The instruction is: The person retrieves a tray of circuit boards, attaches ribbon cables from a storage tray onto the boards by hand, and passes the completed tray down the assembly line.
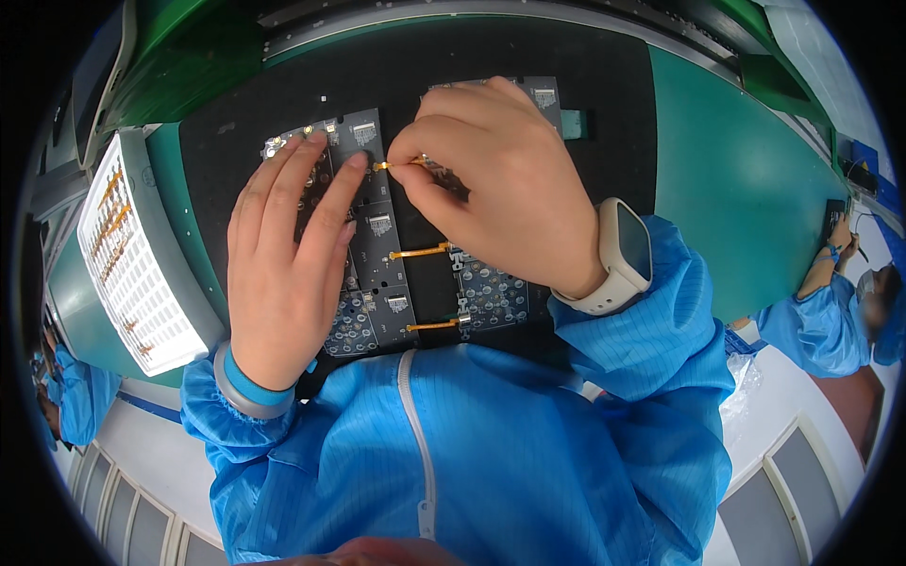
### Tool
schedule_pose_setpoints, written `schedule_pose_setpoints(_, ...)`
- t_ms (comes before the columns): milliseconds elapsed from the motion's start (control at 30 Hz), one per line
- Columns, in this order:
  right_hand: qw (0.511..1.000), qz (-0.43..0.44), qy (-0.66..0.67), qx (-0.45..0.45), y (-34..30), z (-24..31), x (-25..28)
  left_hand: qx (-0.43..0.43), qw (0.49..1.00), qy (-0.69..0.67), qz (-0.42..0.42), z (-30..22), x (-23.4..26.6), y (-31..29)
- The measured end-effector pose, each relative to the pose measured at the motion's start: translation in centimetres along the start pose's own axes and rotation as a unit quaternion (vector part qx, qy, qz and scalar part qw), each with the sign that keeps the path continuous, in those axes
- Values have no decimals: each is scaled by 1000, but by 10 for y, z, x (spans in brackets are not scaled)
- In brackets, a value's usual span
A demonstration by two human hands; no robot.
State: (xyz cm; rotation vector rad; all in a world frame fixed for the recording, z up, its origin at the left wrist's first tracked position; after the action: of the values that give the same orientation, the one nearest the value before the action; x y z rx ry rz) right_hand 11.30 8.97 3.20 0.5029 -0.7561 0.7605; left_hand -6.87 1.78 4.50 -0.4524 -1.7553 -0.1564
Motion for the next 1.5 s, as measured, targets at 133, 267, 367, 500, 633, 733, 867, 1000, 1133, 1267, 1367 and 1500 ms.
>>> schedule_pose_setpoints(133, 1000, 9, -12, 10, 2, -1, 1, -10, 999, 28, -10, -1, -2, 2)
schedule_pose_setpoints(267, 998, -3, 59, -31, 6, 1, 1, 1, 1000, 22, -14, -1, 1, 1)
schedule_pose_setpoints(367, 962, -11, 255, -98, -1, -4, 3, -23, 999, -17, -42, 4, -2, 2)
schedule_pose_setpoints(500, 926, -49, 355, -120, -6, -8, 12, -58, 984, -147, -78, 8, 12, -8)
schedule_pose_setpoints(633, 922, -69, 360, -124, -12, -14, 16, 47, 990, -75, -113, 47, 47, -40)
schedule_pose_setpoints(733, 922, -65, 362, -120, -15, -18, 16, 146, 976, 32, -157, 123, 50, -78)
schedule_pose_setpoints(867, 923, -53, 361, -121, -15, -22, 17, 157, 983, -28, -91, 162, 59, -93)
schedule_pose_setpoints(1000, 924, -58, 356, -128, -16, -26, 16, 161, 979, -108, -56, 182, 54, -92)
schedule_pose_setpoints(1133, 928, -54, 344, -132, -17, -28, 17, 179, 969, -118, -122, 183, 50, -95)
schedule_pose_setpoints(1267, 923, -50, 364, -114, -18, -28, 19, 241, 945, -19, -219, 162, 53, -97)
schedule_pose_setpoints(1367, 922, -59, 370, -102, -21, -20, 23, 209, 936, -149, -242, 127, 66, -90)
schedule_pose_setpoints(1500, 977, 20, 200, 71, -14, 2, 28, 27, 940, -297, -164, 47, 85, -52)
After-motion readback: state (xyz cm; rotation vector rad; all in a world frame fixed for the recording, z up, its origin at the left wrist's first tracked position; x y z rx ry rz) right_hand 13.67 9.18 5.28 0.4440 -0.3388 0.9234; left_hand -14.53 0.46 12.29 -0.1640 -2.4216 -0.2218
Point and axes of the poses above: each hand's wrist, its own y-axis towards the middle knuckle, its own x-axis out of the back of the hand, z = x × y, the point moved 1 cm from there along y, towards the middle knuckle, and after that the axes turned 15 degrees about z, right-handed, at the moved point
